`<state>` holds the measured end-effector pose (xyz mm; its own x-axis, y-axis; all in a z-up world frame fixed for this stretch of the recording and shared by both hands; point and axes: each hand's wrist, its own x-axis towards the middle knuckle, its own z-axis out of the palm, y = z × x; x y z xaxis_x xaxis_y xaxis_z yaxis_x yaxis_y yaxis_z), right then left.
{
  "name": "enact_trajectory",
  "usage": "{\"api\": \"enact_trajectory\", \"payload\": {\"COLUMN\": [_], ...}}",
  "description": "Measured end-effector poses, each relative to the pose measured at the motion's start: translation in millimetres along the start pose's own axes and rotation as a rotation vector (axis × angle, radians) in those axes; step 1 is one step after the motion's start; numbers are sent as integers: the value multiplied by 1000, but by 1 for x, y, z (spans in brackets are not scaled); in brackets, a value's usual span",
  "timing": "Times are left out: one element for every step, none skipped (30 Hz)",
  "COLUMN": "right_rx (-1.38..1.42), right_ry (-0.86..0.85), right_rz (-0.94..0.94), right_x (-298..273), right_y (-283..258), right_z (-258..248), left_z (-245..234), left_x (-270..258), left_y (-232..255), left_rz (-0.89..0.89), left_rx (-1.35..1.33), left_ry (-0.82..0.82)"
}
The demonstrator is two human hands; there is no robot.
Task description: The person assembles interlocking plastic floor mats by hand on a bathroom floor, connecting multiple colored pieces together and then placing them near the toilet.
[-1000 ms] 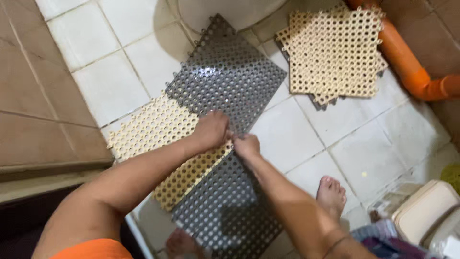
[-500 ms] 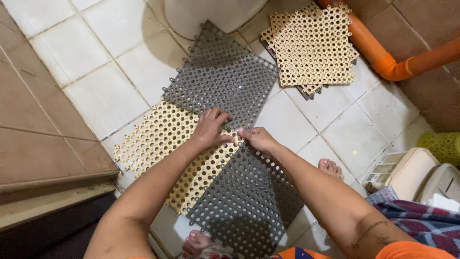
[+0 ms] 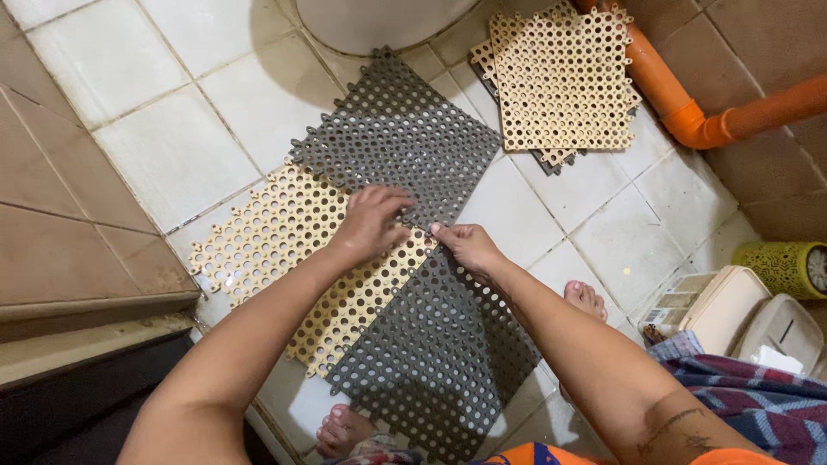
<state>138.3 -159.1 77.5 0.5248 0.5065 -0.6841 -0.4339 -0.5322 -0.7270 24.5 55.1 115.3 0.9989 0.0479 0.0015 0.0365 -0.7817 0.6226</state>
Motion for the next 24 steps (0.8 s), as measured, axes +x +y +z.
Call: {"api": "enact_trajectory", "payload": {"right_rx": [1,-56,-113,-113,-128,-144,-143,-282,-421,-506,-589,-760,-932,-1153,-1374,-1386,-1533,-1682,-1655,-1616,-1470,-1307,-1285,-1254], "right_ry": [2,50,99,98,145,191,190,241,294,324,356,344,335,253,173,166,123,74,56,43,-24,-86,-176,-262], "right_rz": [2,-40,-82,-86,-92,-99,-104,-153,-201,-80,42,18,-7,78,164,142,84,29,-148,-315,-563,-793,-926,-1056], "right_x": [1,4,8,13,20,28,34,40,42,43,41,37,37,39,41,46,52,58,69,81,95,107,119,131], "right_y": [4,8,13,19,26,33,41,46,50,48,46,38,25,7,-14,-38,-63,-86,-109,-130,-148,-164,-177,-187], "right_z": [0,0,-2,-2,-2,-1,-2,-6,-8,-10,-10,-12,-12,-10,-10,-7,-4,2,13,28,44,59,76,93], "left_z": [-2,-5,-7,-9,-11,-12,-12,-11,-8,-6,-2,3,7,12,16,18,14,10,6,1,-9,-19,-30,-41], "left_x": [-8,-11,-10,-10,-10,-11,-12,-12,-15,-17,-17,-16,-14,-13,-5,3,4,2,2,3,3,7,8,8], "left_y": [1,2,5,7,7,4,-3,-15,-31,-53,-78,-106,-135,-161,-183,-199,-211,-212,-204,-191,-178,-164,-154,-150], "left_rz": [-83,-164,-160,-392,-623,-622,-625,-626,-626,-583,-533,-539,-544,-557,-573,-620,-668,-687,-740,-783,-795,-852,-908,-912], "left_rx": [-37,-72,-70,-129,-189,-186,-133,-76,-71,-6,60,72,149,227,238,239,238,240,162,81,79,40,-1,-1], "left_ry": [-8,-14,-14,-48,-86,-82,-41,5,15,247,477,508,471,424,446,369,292,304,254,198,205,167,130,132]}}
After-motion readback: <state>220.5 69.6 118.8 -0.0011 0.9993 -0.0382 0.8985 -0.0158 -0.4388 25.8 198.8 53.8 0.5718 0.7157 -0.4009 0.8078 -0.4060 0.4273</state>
